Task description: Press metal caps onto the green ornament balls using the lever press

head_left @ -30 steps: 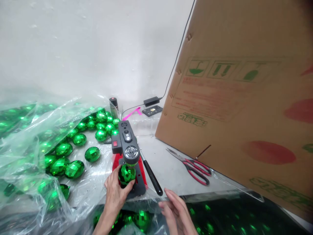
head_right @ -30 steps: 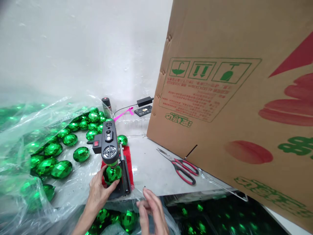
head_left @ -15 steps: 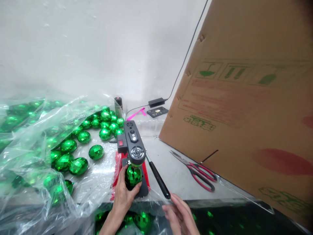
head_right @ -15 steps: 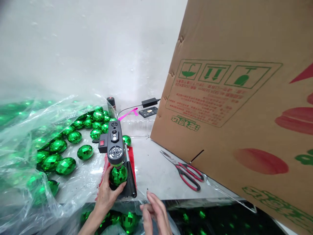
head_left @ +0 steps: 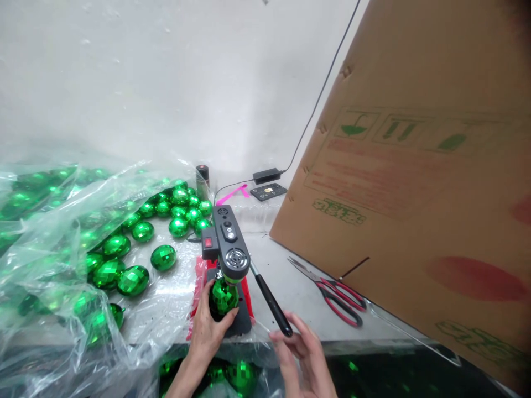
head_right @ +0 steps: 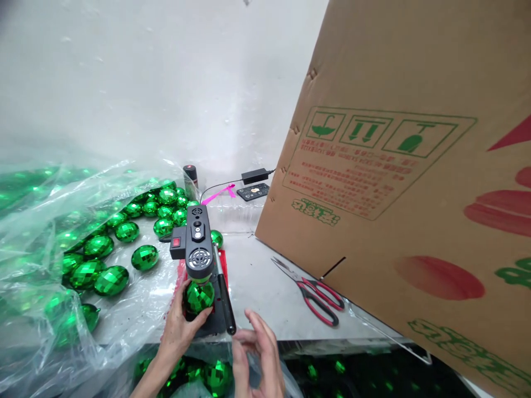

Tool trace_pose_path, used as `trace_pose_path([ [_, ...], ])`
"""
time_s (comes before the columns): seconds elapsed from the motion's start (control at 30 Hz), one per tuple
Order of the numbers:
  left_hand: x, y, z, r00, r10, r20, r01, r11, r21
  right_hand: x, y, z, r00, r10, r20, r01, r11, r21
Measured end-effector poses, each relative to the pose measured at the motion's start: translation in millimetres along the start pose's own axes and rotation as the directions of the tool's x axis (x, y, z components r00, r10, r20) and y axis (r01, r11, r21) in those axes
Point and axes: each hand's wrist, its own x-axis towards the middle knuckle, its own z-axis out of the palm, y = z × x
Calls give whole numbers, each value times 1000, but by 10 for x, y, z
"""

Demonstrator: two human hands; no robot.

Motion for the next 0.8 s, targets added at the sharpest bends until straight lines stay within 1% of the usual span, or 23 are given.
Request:
trace_pose_path([
  [0.07, 8, -22, 2, 1000, -18, -12, 17, 1000, -23, 185, -75, 85, 987, -159, 38, 159, 987, 15],
  [0.1, 11, -31, -1, 999, -35, -16, 35, 999, -38, 291, -115, 130, 963, -262, 64, 261, 965, 21],
  [0.17, 10, -51, -24, 997, -78, -15, 76, 994, -79, 503, -207, 214, 884, -449, 132, 448, 893, 35],
  [0.2, 4, -64, -44, 995, -99, -11, 97, 990, -105, 597, -255, 249, 845, -507, 171, 506, 861, 52],
  [0.27, -22, -94, -99, 990, -143, -3, 141, 975, -171, 745, -350, 303, 790, -571, 224, 567, 819, 87],
  [0.37, -82, -145, -191, 974, -228, 12, 222, 935, -278, 852, -454, 353, 760, -609, 230, 599, 792, 119],
  [0.43, -116, -170, -233, 965, -259, 30, 254, 909, -329, 869, -486, 379, 763, -613, 208, 600, 790, 126],
  [0.53, -137, -186, -242, 967, -254, 37, 250, 902, -353, 865, -500, 409, 780, -601, 177, 589, 799, 120],
  [0.63, -125, -176, -208, 972, -234, 10, 225, 920, -322, 863, -504, 413, 778, -601, 184, 592, 799, 107],
  [0.8, -90, -143, -158, 989, -149, 5, 148, 972, -182, 872, -505, 380, 765, -601, 232, 596, 797, 98],
])
